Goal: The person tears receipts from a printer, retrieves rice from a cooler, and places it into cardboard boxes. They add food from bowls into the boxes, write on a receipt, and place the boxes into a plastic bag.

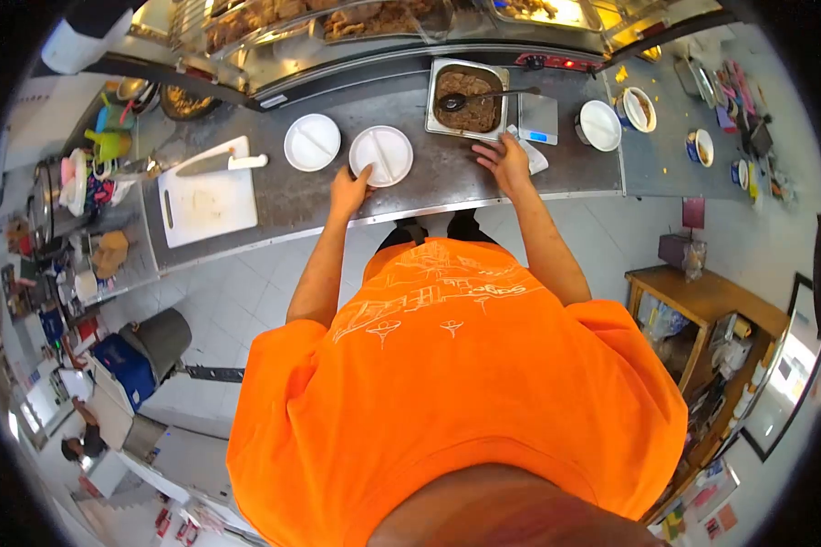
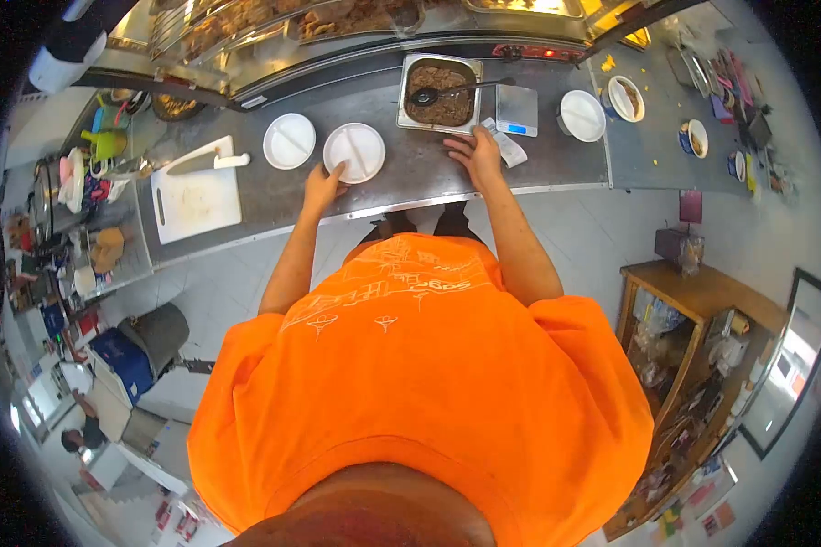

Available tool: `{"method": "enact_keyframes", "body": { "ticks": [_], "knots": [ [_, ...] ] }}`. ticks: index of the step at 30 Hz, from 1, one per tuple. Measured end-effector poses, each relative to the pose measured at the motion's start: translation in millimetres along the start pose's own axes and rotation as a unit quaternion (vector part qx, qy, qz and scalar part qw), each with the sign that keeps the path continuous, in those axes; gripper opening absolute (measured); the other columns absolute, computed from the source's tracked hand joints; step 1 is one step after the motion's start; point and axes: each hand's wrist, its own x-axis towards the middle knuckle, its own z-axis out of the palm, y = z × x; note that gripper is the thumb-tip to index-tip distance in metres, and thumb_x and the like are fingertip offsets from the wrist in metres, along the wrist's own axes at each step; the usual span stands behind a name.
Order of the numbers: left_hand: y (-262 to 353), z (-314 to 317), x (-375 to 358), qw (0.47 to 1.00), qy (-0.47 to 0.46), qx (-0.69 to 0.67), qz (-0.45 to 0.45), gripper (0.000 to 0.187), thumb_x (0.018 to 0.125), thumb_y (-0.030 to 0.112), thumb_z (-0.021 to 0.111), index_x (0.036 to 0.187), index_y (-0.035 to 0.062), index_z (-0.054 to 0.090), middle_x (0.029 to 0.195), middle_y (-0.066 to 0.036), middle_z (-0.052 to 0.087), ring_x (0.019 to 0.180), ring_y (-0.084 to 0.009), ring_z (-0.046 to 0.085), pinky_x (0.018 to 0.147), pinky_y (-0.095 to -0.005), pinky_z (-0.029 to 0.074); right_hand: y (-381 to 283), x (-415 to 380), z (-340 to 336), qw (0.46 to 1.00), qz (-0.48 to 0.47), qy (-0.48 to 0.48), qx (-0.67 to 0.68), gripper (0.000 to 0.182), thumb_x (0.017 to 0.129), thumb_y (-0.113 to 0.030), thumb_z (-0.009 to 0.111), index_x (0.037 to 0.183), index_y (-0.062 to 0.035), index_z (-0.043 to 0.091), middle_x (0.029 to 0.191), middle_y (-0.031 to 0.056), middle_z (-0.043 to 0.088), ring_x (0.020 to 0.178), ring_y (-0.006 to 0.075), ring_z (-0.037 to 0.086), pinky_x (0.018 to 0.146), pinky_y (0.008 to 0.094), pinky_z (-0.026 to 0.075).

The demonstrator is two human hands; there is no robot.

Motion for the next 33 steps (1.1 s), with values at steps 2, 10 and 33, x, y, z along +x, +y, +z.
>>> {"method": "enact_keyframes", "body": {
  "ticks": [2, 10, 33],
  "knots": [
    [-13, 0, -1, 0.979, 0.009, -0.18, -0.093, 0.056, 0.086, 0.027, 0.065, 0.123, -0.0094, 0.043, 0.098, -0.017, 0.065, 0.074, -0.0224, 0.069, 0.06, -0.032, 0.056, 8, 8, 1, 0.998, -0.041, 0.045, 0.035, 0.049, 0.099, -0.02, 0.04, 0.141, 0.0005, 0.025, 0.107, 0.0166, 0.06, 0.087, 0.0293, 0.067, 0.068, 0.0348, 0.054],
    [-1, 12, -8, 0.732, -0.114, -0.636, -0.218, 0.087, 0.081, 0.053, 0.062, 0.137, -0.002, 0.026, 0.138, -0.019, 0.038, 0.128, -0.0331, 0.041, 0.109, -0.0469, 0.029, -8, 22, -20, 0.997, -0.016, -0.017, -0.076, 0.052, 0.098, -0.021, 0.045, 0.142, 0.0006, 0.026, 0.108, 0.0173, 0.06, 0.083, 0.0268, 0.067, 0.066, 0.0337, 0.054],
    [143, 270, -27, 0.893, -0.236, -0.381, -0.03, 0.045, 0.095, 0.016, 0.049, 0.138, 0.008, 0.039, 0.124, -0.013, 0.057, 0.111, -0.0212, 0.057, 0.094, -0.037, 0.046, -93, -67, -96, 0.96, -0.165, 0.009, -0.226, 0.016, 0.088, -0.007, 0.062, 0.103, -0.0009, 0.063, 0.085, 0.0114, 0.067, 0.071, 0.0152, 0.065, 0.052, 0.0288, 0.057]
  ]
}}
